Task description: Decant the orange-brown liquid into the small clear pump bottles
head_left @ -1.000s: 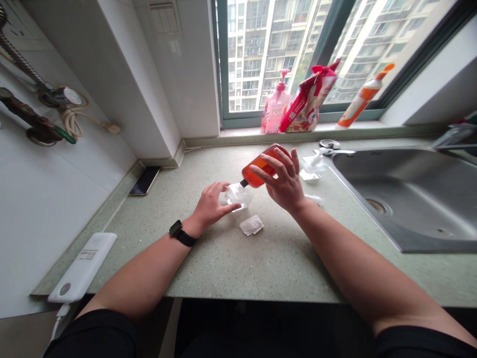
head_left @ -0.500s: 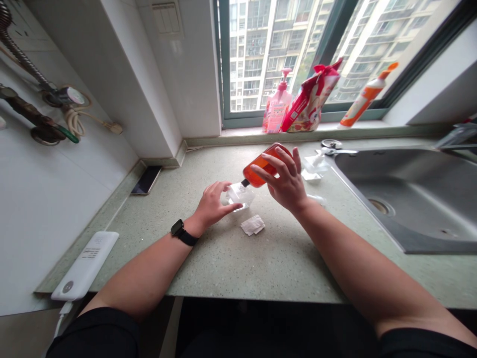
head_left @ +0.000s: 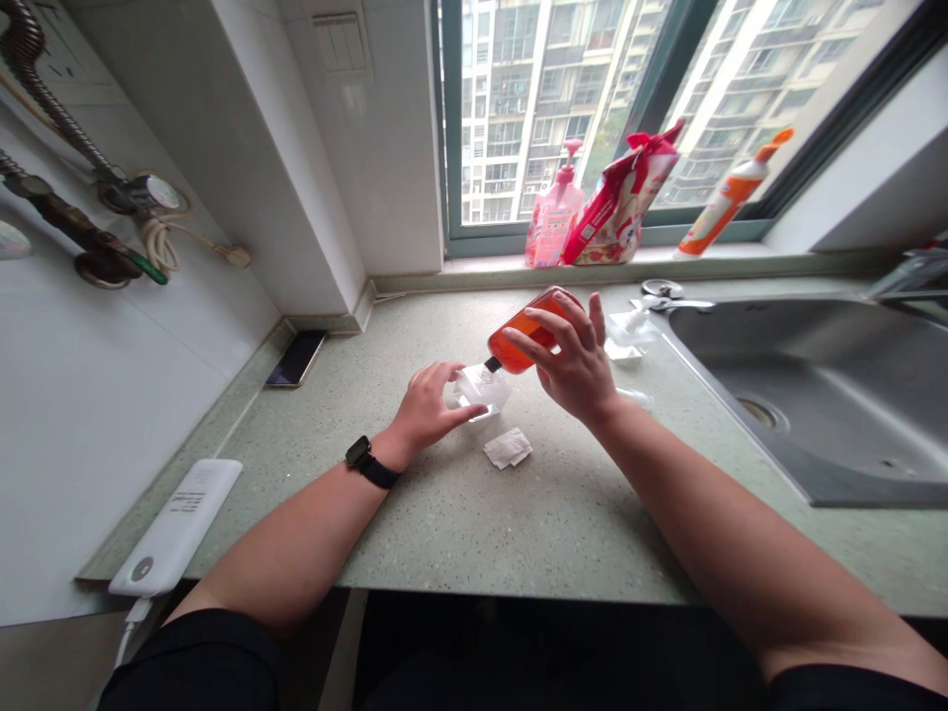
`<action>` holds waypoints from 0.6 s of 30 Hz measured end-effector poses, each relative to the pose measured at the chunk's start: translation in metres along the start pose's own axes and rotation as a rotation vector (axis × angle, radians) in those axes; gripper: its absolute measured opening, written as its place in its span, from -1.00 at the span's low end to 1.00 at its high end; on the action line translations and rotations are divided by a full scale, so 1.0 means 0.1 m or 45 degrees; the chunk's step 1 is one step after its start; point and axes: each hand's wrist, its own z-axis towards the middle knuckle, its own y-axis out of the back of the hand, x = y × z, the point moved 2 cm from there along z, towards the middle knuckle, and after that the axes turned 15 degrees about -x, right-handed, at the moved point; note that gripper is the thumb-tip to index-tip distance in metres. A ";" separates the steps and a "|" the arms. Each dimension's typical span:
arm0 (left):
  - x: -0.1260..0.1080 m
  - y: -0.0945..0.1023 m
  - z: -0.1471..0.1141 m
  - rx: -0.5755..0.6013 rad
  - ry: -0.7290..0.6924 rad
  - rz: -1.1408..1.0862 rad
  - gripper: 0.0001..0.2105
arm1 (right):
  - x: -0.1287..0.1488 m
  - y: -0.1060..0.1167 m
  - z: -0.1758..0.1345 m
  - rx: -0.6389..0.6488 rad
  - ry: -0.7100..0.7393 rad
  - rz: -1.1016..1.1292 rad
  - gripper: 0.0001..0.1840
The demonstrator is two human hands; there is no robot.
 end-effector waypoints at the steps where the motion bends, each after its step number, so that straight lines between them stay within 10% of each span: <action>1: 0.00 0.00 0.00 0.003 0.001 0.000 -0.43 | 0.01 0.00 0.00 -0.011 0.000 0.002 -0.05; 18: -0.01 0.01 0.00 0.010 0.002 0.003 -0.44 | 0.00 0.04 0.04 0.037 0.043 -0.005 -0.06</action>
